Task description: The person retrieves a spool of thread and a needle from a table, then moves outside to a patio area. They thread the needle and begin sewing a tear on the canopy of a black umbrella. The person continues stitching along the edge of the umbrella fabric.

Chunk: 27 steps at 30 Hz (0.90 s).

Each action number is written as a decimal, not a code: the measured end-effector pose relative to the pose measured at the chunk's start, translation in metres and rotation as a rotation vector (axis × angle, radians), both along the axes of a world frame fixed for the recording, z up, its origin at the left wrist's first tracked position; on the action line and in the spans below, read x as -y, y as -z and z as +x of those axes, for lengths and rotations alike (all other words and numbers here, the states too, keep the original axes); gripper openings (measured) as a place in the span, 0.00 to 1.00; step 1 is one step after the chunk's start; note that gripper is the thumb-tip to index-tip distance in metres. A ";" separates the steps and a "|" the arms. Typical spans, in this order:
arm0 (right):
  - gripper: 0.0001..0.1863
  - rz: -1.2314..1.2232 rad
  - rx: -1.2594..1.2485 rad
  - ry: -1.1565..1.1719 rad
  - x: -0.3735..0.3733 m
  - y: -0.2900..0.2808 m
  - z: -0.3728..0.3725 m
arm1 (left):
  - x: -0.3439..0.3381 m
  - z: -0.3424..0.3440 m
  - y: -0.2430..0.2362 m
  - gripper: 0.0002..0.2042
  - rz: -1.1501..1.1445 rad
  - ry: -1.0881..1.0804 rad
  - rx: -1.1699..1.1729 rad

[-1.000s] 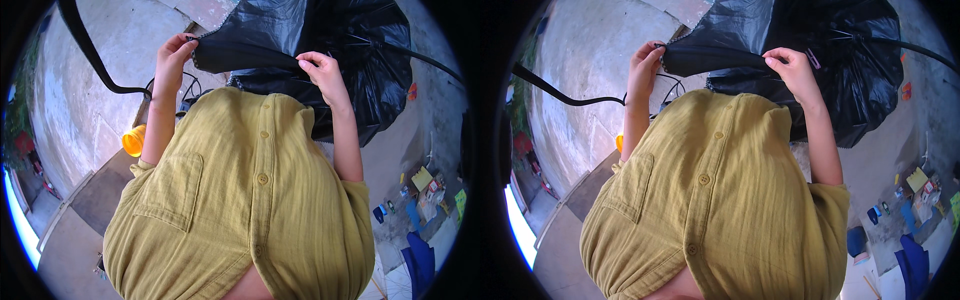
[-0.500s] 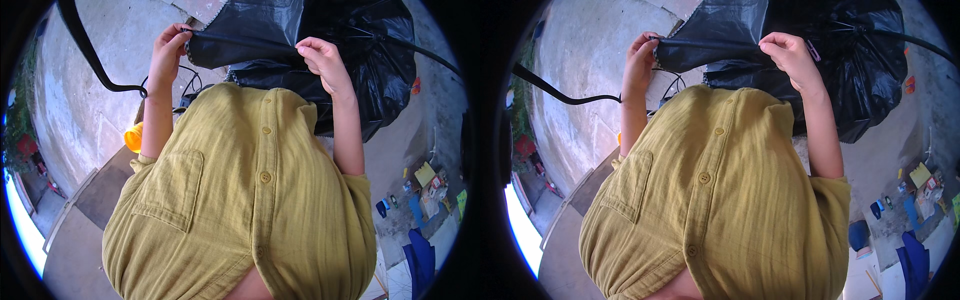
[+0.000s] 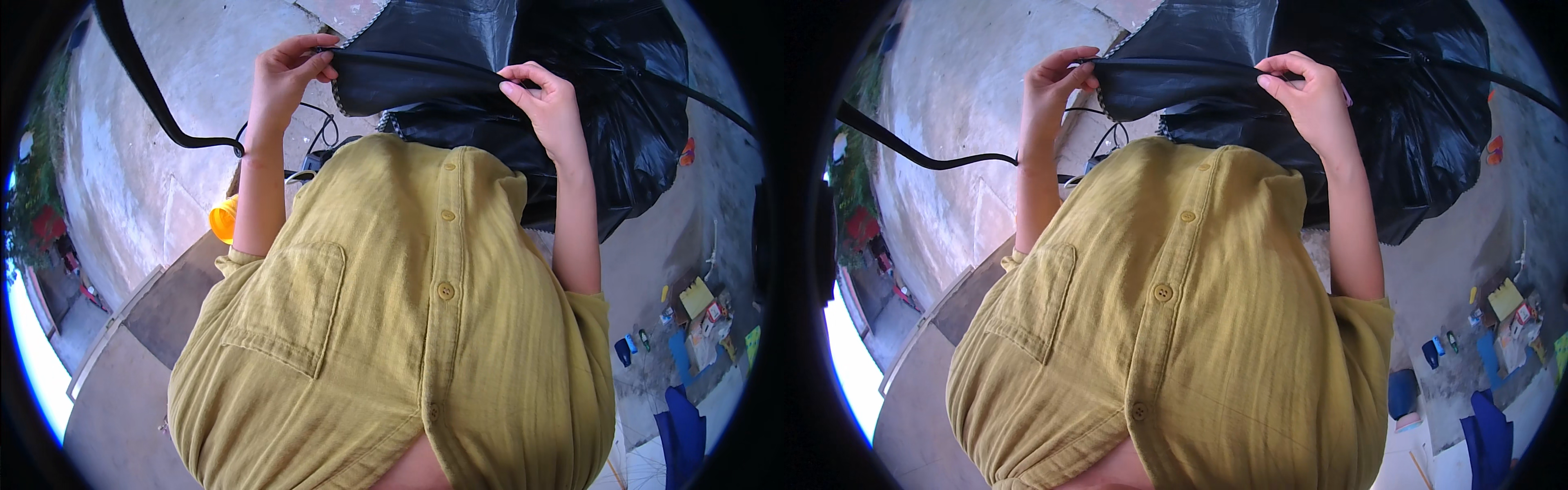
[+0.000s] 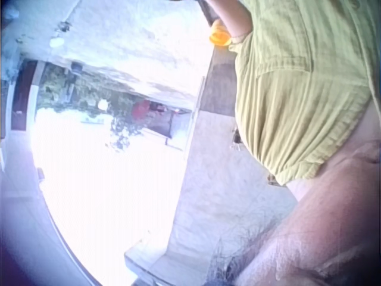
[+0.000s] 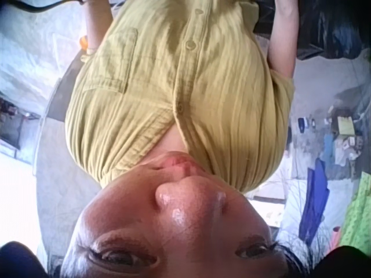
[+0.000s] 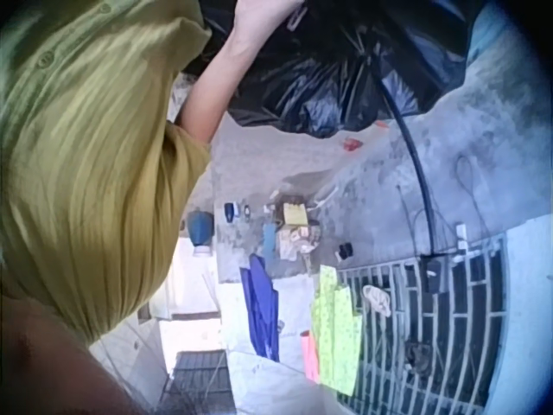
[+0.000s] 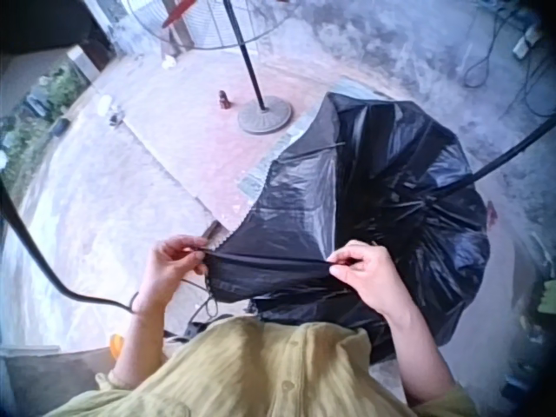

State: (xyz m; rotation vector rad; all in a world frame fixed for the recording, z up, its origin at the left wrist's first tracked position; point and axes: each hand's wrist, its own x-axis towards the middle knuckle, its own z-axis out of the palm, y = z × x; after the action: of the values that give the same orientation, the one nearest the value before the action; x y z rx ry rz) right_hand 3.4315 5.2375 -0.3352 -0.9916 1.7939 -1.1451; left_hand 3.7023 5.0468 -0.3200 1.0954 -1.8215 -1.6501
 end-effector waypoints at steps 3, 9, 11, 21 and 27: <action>0.07 -0.020 -0.015 0.011 -0.002 -0.004 0.004 | -0.005 -0.003 -0.007 0.08 -0.054 0.008 0.010; 0.05 -0.067 -0.010 0.053 -0.003 -0.010 0.011 | -0.008 -0.006 -0.012 0.08 -0.231 0.089 0.024; 0.04 -0.119 0.028 0.050 -0.004 -0.009 0.011 | -0.008 -0.006 -0.011 0.08 -0.254 0.102 0.050; 0.03 -0.129 0.066 0.062 -0.001 -0.007 0.011 | -0.007 -0.009 -0.007 0.04 -0.290 0.178 0.111; 0.05 -0.168 0.062 0.109 -0.006 -0.009 0.010 | -0.012 -0.012 -0.009 0.03 -0.294 0.144 0.099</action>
State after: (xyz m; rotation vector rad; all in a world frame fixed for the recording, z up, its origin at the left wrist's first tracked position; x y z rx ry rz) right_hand 3.4411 5.2430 -0.3258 -0.9527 1.7422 -1.3974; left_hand 3.6900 5.0584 -0.3114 0.9501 -2.1684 -1.3645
